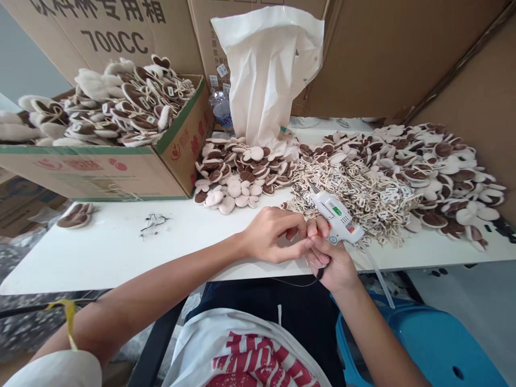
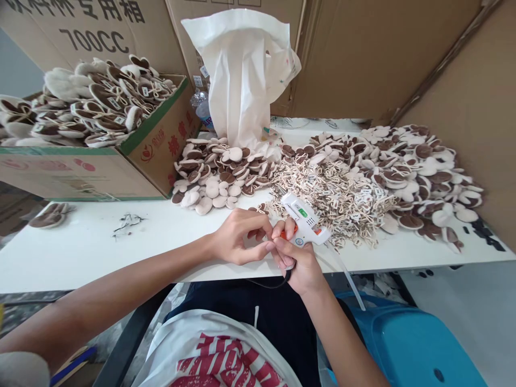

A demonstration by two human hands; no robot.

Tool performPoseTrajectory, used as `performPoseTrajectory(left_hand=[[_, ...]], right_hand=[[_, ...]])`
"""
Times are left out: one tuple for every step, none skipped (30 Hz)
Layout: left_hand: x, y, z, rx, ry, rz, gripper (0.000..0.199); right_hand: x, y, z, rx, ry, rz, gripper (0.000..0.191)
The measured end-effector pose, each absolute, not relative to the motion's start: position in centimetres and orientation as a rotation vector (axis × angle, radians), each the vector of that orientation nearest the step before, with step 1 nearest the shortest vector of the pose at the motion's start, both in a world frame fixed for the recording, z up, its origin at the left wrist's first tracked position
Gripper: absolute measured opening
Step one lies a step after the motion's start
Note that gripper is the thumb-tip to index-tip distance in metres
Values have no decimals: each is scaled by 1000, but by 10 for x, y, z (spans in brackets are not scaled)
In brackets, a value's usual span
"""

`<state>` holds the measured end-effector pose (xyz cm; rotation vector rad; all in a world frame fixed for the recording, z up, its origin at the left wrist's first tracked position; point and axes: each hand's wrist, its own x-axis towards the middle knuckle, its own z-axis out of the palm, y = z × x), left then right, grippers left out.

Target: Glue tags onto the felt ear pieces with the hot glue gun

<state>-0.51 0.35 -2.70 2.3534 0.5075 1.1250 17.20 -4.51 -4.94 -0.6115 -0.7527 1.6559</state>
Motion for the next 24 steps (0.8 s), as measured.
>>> performPoseTrajectory(left_hand=[[-5, 3, -27, 2355, 511, 1121, 25], [-5, 3, -27, 2356, 512, 1120, 25], [-5, 4, -27, 2356, 511, 1120, 26], [-5, 4, -27, 2356, 508, 1120, 26], [-5, 4, -27, 2355, 505, 1121, 25], [-5, 4, -27, 2353, 500, 1122, 25], [-5, 4, -27, 2351, 495, 1123, 25], [-5, 4, -27, 2348, 488, 1126, 24], [-5, 4, -27, 2346, 480, 1129, 23], [-5, 4, -27, 2343, 473, 1133, 22], [-5, 4, -27, 2341, 468, 1135, 21], [-5, 4, -27, 2339, 466, 1136, 20], [-5, 4, -27, 2338, 465, 1136, 20], [-5, 4, -27, 2336, 465, 1136, 19], [-5, 4, -27, 2336, 468, 1134, 19], [-5, 4, -27, 2338, 472, 1133, 19], [-5, 4, -27, 2340, 477, 1133, 20], [-5, 4, -27, 2344, 480, 1134, 20], [-5, 4, -27, 2349, 482, 1133, 20], [-5, 4, -27, 2354, 482, 1133, 21], [-5, 4, -27, 2357, 479, 1133, 21], [-5, 4, -27, 2358, 475, 1133, 21], [-5, 4, -27, 2358, 472, 1134, 21], [-5, 4, -27, 2356, 469, 1137, 20]], right_hand=[[172, -45, -50, -614, -758, 1654, 34], [172, -45, -50, -616, -763, 1651, 34], [172, -45, -50, -616, -767, 1648, 34], [172, -45, -50, -617, -770, 1646, 34], [172, -45, -50, -618, -773, 1644, 34], [172, -45, -50, -619, -773, 1642, 34], [172, -45, -50, -621, -773, 1642, 34], [172, -45, -50, -620, -771, 1642, 34], [172, -45, -50, -618, -768, 1643, 34], [172, -45, -50, -616, -764, 1646, 35], [172, -45, -49, -612, -759, 1649, 35], [172, -45, -49, -607, -753, 1652, 36], [171, -45, -49, -603, -747, 1655, 36], [171, -45, -49, -601, -744, 1657, 36], [171, -45, -49, -602, -743, 1658, 36], [172, -45, -50, -603, -744, 1657, 36], [172, -45, -50, -606, -747, 1654, 36], [172, -45, -50, -610, -751, 1650, 36], [172, -45, -50, -615, -755, 1647, 36], [172, -45, -50, -617, -758, 1643, 35], [171, -45, -50, -619, -762, 1640, 35], [171, -45, -49, -619, -764, 1638, 35], [171, -45, -49, -617, -764, 1637, 34], [171, -46, -49, -613, -761, 1637, 34]])
